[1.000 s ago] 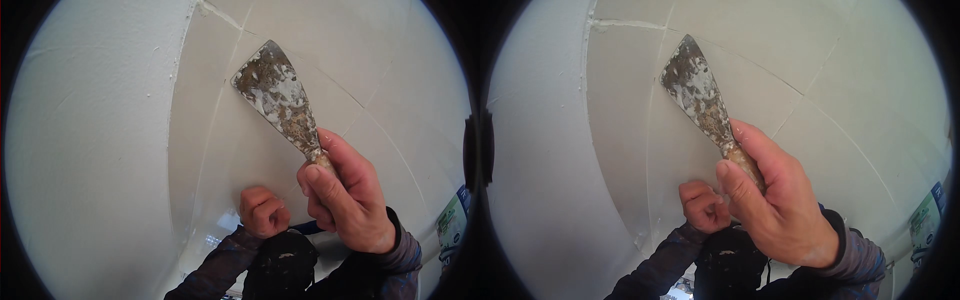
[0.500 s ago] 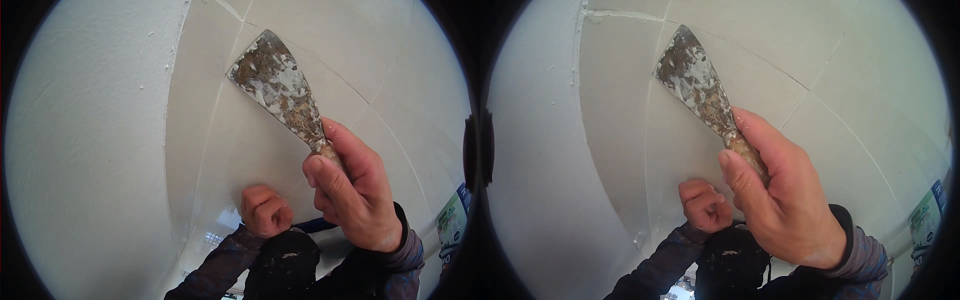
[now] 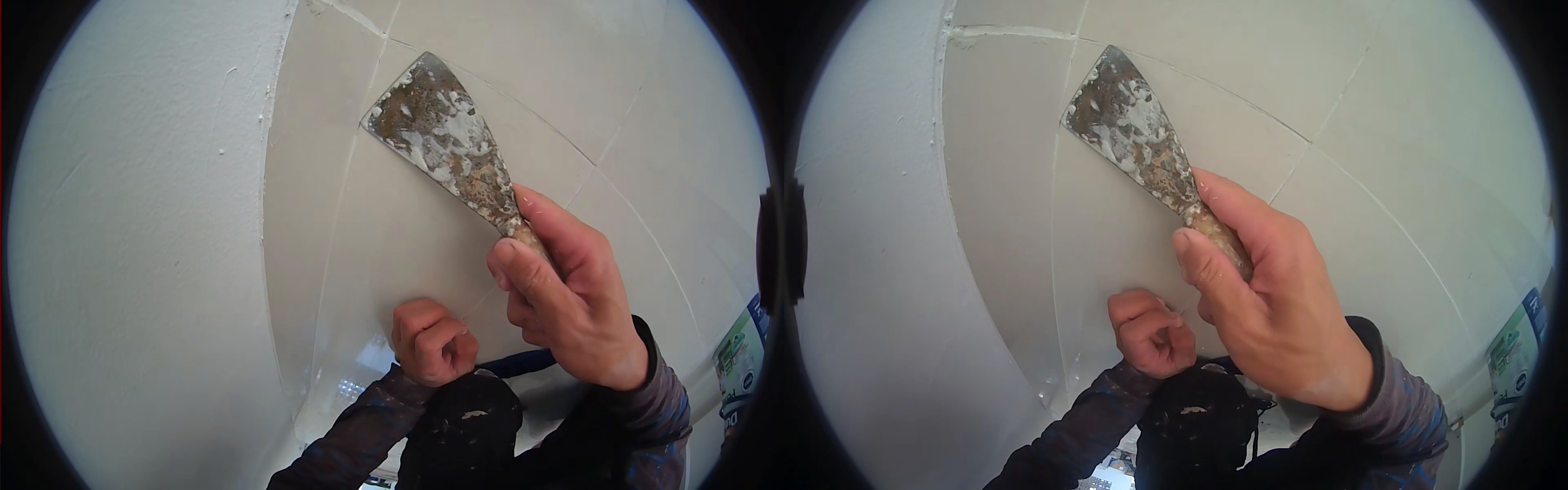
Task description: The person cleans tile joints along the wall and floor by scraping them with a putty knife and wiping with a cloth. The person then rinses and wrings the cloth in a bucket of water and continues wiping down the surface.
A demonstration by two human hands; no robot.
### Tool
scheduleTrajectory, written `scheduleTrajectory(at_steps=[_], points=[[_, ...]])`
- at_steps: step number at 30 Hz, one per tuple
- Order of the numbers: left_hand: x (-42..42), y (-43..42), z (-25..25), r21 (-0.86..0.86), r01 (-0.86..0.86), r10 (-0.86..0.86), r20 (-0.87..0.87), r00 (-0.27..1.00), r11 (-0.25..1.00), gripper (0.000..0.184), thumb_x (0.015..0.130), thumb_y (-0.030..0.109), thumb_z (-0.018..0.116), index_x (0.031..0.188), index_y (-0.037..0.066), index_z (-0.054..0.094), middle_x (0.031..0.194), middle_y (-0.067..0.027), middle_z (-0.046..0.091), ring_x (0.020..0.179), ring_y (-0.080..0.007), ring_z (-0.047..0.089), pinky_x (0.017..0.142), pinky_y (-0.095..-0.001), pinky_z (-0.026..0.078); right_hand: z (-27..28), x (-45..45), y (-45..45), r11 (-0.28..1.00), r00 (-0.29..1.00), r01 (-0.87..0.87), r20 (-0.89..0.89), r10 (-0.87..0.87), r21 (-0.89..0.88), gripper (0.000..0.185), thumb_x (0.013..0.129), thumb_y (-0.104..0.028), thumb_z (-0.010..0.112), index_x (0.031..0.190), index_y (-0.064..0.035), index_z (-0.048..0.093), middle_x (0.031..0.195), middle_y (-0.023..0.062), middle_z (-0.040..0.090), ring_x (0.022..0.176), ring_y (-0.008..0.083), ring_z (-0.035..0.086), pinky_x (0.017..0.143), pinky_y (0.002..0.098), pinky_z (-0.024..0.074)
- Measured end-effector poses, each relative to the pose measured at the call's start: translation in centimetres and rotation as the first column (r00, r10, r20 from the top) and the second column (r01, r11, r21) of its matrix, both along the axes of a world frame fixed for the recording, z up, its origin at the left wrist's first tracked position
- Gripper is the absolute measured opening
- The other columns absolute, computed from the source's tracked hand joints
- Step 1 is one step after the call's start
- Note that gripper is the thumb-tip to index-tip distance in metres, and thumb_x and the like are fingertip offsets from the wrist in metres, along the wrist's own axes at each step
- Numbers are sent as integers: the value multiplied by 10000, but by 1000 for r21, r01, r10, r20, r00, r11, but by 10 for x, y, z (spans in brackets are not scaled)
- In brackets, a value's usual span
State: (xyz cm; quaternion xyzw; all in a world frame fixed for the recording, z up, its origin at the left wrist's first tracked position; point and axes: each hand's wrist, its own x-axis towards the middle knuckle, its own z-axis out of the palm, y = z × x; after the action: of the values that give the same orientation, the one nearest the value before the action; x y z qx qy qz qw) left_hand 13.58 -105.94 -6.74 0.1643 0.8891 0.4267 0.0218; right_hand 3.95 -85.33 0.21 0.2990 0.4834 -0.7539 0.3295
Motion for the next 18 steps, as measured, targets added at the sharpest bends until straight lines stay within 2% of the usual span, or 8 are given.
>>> scheduleTrajectory(at_steps=[3, 5, 9, 18], points=[[-1, 2, 2, -5, 4, -4, -15, 1000, 1000, 268, 847, -7, 649, 1072, 103, 553, 1018, -89, 513, 829, -224, 535, 703, -347, 503, -1, -1, 6, 998, 1000, -5, 22, 6, -59, 467, 1107, -163, 561, 1545, -35, 457, 857, -41, 505, 562, 4, 375, 455, 190, 278], [1, 3, 5, -18, 4, -4, -31, 1000, 1000, 269, 844, -9, 649, 1070, 102, 553, 1017, -89, 512, 827, -224, 533, 704, -347, 501, 4, -2, 13, 974, 994, 75, 90, -56, -213, 460, 1111, -159, 556, 1545, -40, 459, 864, -33, 505, 549, 8, 357, 445, 193, 252], [4, 4, 8, -23, 9, -11, -70, 998, 1000, 271, 840, -13, 647, 1068, 100, 552, 1013, -88, 512, 829, -223, 530, 703, -346, 499, 11, 1, 17, 962, 993, 90, 99, -67, -258, 465, 1112, -157, 552, 1551, -40, 451, 870, -26, 509, 542, 11, 350, 441, 195, 240], [13, -3, -3, -12, -19, 18, -31, 999, 1000, 263, 848, -5, 658, 1066, 100, 553, 1007, -87, 523, 842, -228, 536, 706, -347, 504, 8, 6, -1, 1000, 1000, -22, -7, 22, -17, 455, 1098, -162, 578, 1521, -19, 489, 852, -40, 506, 568, 4, 389, 470, 185, 301]])
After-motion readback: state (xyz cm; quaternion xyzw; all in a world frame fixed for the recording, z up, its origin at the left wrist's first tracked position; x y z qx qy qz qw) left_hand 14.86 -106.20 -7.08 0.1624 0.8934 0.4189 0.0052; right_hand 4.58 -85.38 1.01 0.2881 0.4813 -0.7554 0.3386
